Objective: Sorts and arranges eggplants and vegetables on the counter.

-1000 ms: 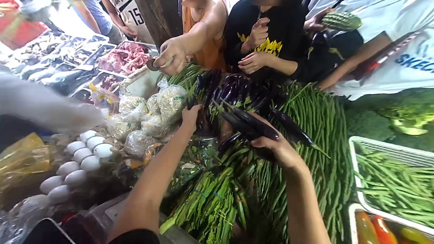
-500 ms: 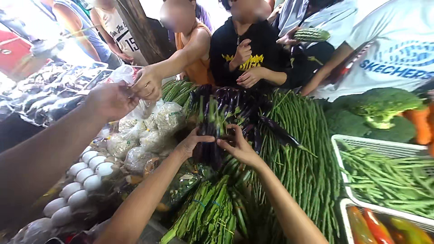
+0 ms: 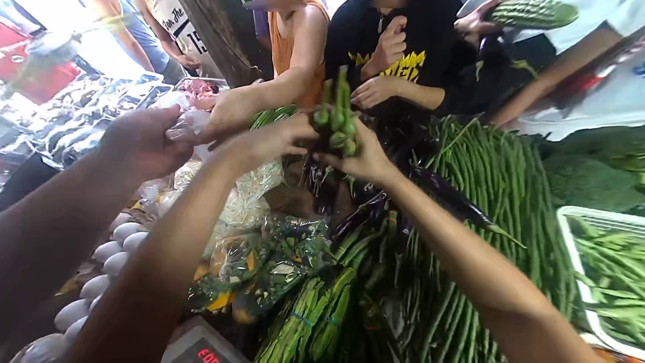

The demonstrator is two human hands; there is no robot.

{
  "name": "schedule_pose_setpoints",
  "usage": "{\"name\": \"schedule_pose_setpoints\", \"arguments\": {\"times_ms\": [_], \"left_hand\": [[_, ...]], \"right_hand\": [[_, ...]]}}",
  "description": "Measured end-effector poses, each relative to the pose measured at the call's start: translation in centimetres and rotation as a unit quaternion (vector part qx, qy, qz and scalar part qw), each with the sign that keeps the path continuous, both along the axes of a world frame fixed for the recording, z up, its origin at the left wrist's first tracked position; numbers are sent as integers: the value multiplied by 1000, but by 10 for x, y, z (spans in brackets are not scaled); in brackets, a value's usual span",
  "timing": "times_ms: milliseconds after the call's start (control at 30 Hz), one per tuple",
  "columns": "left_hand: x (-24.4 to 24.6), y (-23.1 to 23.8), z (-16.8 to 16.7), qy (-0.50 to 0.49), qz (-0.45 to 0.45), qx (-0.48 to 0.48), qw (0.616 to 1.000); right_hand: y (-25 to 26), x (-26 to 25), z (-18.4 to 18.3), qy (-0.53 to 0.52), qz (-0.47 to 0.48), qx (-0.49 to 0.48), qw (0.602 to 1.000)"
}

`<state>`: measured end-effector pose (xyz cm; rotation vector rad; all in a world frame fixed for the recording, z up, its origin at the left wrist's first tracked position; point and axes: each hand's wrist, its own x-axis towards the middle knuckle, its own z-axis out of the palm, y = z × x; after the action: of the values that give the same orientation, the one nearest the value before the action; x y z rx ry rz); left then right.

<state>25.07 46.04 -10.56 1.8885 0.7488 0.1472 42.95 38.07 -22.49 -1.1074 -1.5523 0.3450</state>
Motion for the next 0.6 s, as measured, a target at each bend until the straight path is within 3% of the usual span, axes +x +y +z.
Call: {"name": "schedule_pose_setpoints", "arguments": {"times_ms": [67,100,167,267,333,400,467,533,600], "left_hand": [[-4,22,-12,-166,125,-189,960],[-3,30,-23,-204,180,-219,937],[1,46,-57,-227,206,-201,930],[16,80,-106,-194,167,-69,964],[23,109,-134,-142,127,25,981],[29,124,-162,3,96,104,990],[36,123,-186,168,64,120,976],[39,114,-204,247,79,103,960],[38,109,-213,239,109,95,960]], "right_hand": [[46,21,-6,-158,8,93,983],[66,29,-11,-226,7,110,968],[97,39,-27,-325,-3,117,939],[128,46,-50,-393,-41,110,912],[144,48,-65,-410,-85,34,908],[154,45,-81,-391,-75,-182,899],[166,42,-92,-325,-35,-364,872],[162,43,-87,-288,-2,-417,862],[133,49,-57,-294,12,-401,868]]}}
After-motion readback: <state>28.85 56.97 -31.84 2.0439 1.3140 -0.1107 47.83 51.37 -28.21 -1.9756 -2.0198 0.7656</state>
